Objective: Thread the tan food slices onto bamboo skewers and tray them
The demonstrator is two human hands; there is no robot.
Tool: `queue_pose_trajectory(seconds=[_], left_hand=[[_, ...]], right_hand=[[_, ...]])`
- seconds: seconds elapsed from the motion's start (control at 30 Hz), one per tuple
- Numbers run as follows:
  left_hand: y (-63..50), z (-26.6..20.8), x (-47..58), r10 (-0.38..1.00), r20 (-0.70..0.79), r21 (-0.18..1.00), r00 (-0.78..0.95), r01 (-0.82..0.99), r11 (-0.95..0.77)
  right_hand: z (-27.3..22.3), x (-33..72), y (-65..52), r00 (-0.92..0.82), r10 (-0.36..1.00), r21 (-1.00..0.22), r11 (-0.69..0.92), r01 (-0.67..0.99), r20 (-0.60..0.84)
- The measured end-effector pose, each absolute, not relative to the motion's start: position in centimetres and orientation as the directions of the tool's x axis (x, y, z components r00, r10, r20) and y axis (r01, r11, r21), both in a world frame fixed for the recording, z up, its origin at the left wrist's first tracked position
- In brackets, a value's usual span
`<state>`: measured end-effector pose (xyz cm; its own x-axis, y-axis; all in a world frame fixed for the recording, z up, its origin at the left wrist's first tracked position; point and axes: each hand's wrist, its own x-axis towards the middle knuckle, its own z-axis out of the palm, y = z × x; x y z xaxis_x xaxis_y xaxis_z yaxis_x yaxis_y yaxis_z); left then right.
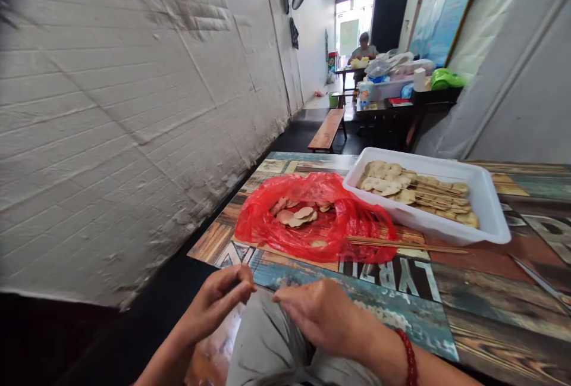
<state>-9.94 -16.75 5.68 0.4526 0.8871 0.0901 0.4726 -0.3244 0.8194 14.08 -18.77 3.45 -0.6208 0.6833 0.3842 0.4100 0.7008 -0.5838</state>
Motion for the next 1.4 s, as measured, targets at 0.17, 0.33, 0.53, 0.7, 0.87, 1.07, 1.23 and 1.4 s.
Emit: queue_pose_trajectory(seconds=[0.17,0.33,0.53,0.7,0.87,1.07,1.23,1.4], left_hand=[[-13.5,5.4,-8.2,0.977,0.131,0.924,0.169,0.336,-0.182],[-8.7,3.9,-4.1,0.945,0.168,0.882,0.279,0.385,-0.271],[-3.3,1.3,-1.4,0.863,0.336,0.519,0.377,0.69,-0.504],[-1.2,0.6,-1.4,0.835,0.251,0.475,0.489,0.69,-0.547],[-0.1,0.5,-1.3,0.936,0.163,0.851,0.311,0.436,-0.293],[0.1,1.3,0.8,0.942,-0.086,0.96,0.323,-0.225,0.165],[0.2,1.5,1.8,0.891,-0.128,0.873,0.435,-0.377,0.309],[0.3,0.1,1.8,0.884,-0.062,0.835,0.464,-0.461,0.301]], right_hand=[[2.8,14.7,-12.6,-0.141,0.981,-0.977,0.155,0.148,0.134],[-0.8,16.1,-6.9,-0.017,0.993,-0.985,0.117,0.13,0.116],[-3.4,17.1,-6.0,-0.009,0.992,-0.98,0.127,0.156,0.127],[-3.1,16.9,-5.9,0.01,0.994,-0.984,0.11,0.14,0.112],[-2.7,16.8,-5.9,0.09,0.985,-0.978,0.129,0.164,0.145],[-2.1,17.0,-6.4,0.205,0.95,-0.951,0.18,0.252,0.234],[-2.1,16.8,-6.1,0.266,0.919,-0.931,0.208,0.301,0.292],[-2.6,16.5,-5.3,0.237,0.916,-0.906,0.227,0.357,0.323]])
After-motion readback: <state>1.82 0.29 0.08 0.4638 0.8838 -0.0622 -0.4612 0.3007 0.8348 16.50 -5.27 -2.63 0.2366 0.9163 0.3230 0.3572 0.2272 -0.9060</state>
